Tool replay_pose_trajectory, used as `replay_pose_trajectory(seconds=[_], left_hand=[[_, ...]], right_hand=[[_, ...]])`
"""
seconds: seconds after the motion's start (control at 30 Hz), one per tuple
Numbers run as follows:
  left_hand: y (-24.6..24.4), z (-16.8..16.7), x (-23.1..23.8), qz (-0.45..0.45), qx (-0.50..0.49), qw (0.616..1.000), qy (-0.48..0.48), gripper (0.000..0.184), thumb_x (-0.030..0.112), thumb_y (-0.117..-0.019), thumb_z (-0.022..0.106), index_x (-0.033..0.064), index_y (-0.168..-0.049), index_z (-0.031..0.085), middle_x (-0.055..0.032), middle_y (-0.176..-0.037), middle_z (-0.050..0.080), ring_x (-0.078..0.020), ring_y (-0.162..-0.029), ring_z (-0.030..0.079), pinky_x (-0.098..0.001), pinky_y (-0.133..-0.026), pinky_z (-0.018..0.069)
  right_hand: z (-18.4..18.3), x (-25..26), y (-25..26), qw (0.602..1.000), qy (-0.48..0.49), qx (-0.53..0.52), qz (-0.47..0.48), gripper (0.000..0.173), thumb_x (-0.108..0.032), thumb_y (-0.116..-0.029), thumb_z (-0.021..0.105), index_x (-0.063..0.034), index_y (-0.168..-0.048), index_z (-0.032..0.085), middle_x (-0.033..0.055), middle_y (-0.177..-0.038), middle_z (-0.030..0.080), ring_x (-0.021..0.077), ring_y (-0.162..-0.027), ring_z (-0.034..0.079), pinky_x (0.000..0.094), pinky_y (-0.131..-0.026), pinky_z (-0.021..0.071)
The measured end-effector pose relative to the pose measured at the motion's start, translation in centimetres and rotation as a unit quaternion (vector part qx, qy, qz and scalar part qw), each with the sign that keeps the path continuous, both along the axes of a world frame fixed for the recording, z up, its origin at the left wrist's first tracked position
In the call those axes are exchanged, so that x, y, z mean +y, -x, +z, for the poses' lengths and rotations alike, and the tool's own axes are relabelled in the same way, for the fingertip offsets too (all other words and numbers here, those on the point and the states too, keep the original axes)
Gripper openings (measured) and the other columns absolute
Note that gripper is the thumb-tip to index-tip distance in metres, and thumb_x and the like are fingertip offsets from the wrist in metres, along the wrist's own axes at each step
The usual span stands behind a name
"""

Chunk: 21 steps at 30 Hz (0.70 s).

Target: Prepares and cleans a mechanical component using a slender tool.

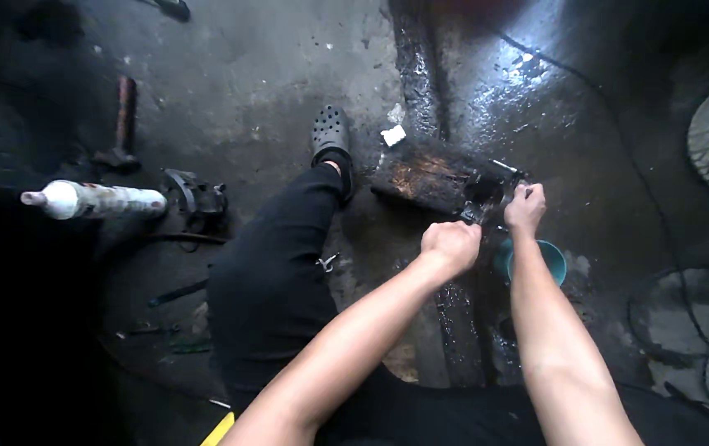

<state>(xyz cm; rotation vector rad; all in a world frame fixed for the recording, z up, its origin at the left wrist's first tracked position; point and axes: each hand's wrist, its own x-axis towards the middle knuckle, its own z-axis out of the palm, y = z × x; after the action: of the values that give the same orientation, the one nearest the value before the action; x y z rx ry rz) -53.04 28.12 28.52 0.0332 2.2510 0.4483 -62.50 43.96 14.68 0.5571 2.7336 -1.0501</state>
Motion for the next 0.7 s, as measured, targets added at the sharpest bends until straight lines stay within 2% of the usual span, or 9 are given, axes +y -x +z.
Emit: replay_pose_trajectory(seconds=[0.1, 0.17, 0.23, 0.37, 0.47, 0.53, 0.6, 0.67, 0.7], left_hand=[[-0.2, 0.1, -0.1, -0.009, -0.009, 1.000, 0.004, 0.044, 0.014, -0.0938, 0.064, 0.0225, -0.136, 0.061, -0.0123, -0.108, 0.072, -0.0347, -0.099, 0.071, -0.0568, -0.073, 0.0564], [-0.2, 1.7, 0.4, -0.013, -0.021, 1.000, 0.016, 0.035, 0.014, -0.0935, 0.066, 0.0188, -0.128, 0.065, -0.0117, -0.106, 0.072, -0.0339, -0.096, 0.071, -0.0554, -0.071, 0.0563], [-0.2, 1.3, 1.0, 0.005, -0.011, 1.000, 0.024, 0.028, 0.014, -0.0946, 0.066, 0.0163, -0.122, 0.067, -0.0120, -0.104, 0.072, -0.0339, -0.094, 0.071, -0.0550, -0.069, 0.0562], [-0.5, -0.3, 1.2, 0.007, 0.008, 1.000, 0.025, 0.036, 0.013, -0.0958, 0.063, 0.0169, -0.132, 0.062, -0.0131, -0.106, 0.072, -0.0348, -0.096, 0.072, -0.0544, -0.071, 0.0567], [-0.4, 2.6, 0.7, -0.013, -0.037, 0.999, 0.021, 0.028, 0.014, -0.0938, 0.067, 0.0145, -0.122, 0.067, -0.0125, -0.106, 0.072, -0.0341, -0.096, 0.071, -0.0547, -0.069, 0.0562], [-0.4, 2.5, 0.6, -0.007, -0.035, 0.999, 0.015, 0.024, 0.013, -0.0931, 0.068, 0.0151, -0.117, 0.069, -0.0121, -0.103, 0.072, -0.0340, -0.093, 0.070, -0.0550, -0.067, 0.0553], [-0.4, -0.5, -0.1, 0.007, 0.003, 1.000, 0.003, 0.041, 0.013, -0.0902, 0.071, 0.0219, -0.130, 0.066, -0.0120, -0.104, 0.073, -0.0352, -0.093, 0.071, -0.0570, -0.068, 0.0558], [-0.4, -3.0, -1.3, 0.008, -0.004, 1.000, 0.007, 0.064, 0.014, -0.0913, 0.070, 0.0314, -0.150, 0.051, -0.0131, -0.111, 0.073, -0.0370, -0.099, 0.071, -0.0596, -0.074, 0.0569], [-0.6, -3.1, -1.7, 0.007, -0.014, 1.000, 0.011, 0.066, 0.015, -0.0923, 0.069, 0.0336, -0.152, 0.049, -0.0129, -0.112, 0.073, -0.0369, -0.100, 0.071, -0.0600, -0.075, 0.0568]], right_hand=[[0.1, -0.1, 0.2, 1.000, 0.002, -0.007, -0.008, 0.036, -0.027, -0.1101, 0.042, 0.0030, -0.121, 0.059, 0.0258, -0.114, 0.067, 0.0399, -0.112, 0.065, 0.0584, -0.097, 0.0492], [0.0, 0.1, 0.1, 1.000, 0.001, -0.008, -0.005, 0.036, -0.027, -0.1099, 0.042, 0.0027, -0.121, 0.059, 0.0250, -0.114, 0.067, 0.0394, -0.112, 0.065, 0.0577, -0.097, 0.0492], [-0.1, 0.3, -0.1, 1.000, 0.002, -0.011, -0.002, 0.037, -0.027, -0.1098, 0.042, 0.0026, -0.122, 0.059, 0.0251, -0.115, 0.067, 0.0396, -0.113, 0.065, 0.0584, -0.098, 0.0485], [-0.2, 0.3, 0.0, 1.000, 0.006, -0.003, 0.000, 0.036, -0.027, -0.1096, 0.043, 0.0028, -0.121, 0.059, 0.0249, -0.114, 0.067, 0.0394, -0.112, 0.065, 0.0584, -0.097, 0.0491], [-0.2, 0.5, 0.1, 1.000, 0.004, 0.001, 0.006, 0.035, -0.026, -0.1093, 0.043, 0.0025, -0.121, 0.060, 0.0242, -0.115, 0.067, 0.0377, -0.113, 0.065, 0.0568, -0.098, 0.0488], [-0.2, 0.5, -0.1, 1.000, 0.001, -0.003, 0.009, 0.038, -0.027, -0.1093, 0.043, 0.0039, -0.124, 0.059, 0.0263, -0.118, 0.066, 0.0391, -0.114, 0.064, 0.0576, -0.100, 0.0479], [-0.3, 0.4, 0.1, 1.000, 0.000, -0.001, 0.009, 0.039, -0.028, -0.1095, 0.042, 0.0042, -0.124, 0.059, 0.0263, -0.119, 0.066, 0.0389, -0.117, 0.063, 0.0571, -0.101, 0.0471], [-0.3, 0.3, 0.1, 1.000, -0.002, 0.004, 0.004, 0.039, -0.029, -0.1091, 0.042, 0.0034, -0.124, 0.059, 0.0252, -0.119, 0.066, 0.0372, -0.117, 0.063, 0.0561, -0.102, 0.0470], [-0.3, 0.3, 0.0, 1.000, -0.005, 0.001, 0.003, 0.039, -0.029, -0.1091, 0.042, 0.0023, -0.125, 0.059, 0.0243, -0.120, 0.066, 0.0364, -0.117, 0.064, 0.0555, -0.102, 0.0473]])
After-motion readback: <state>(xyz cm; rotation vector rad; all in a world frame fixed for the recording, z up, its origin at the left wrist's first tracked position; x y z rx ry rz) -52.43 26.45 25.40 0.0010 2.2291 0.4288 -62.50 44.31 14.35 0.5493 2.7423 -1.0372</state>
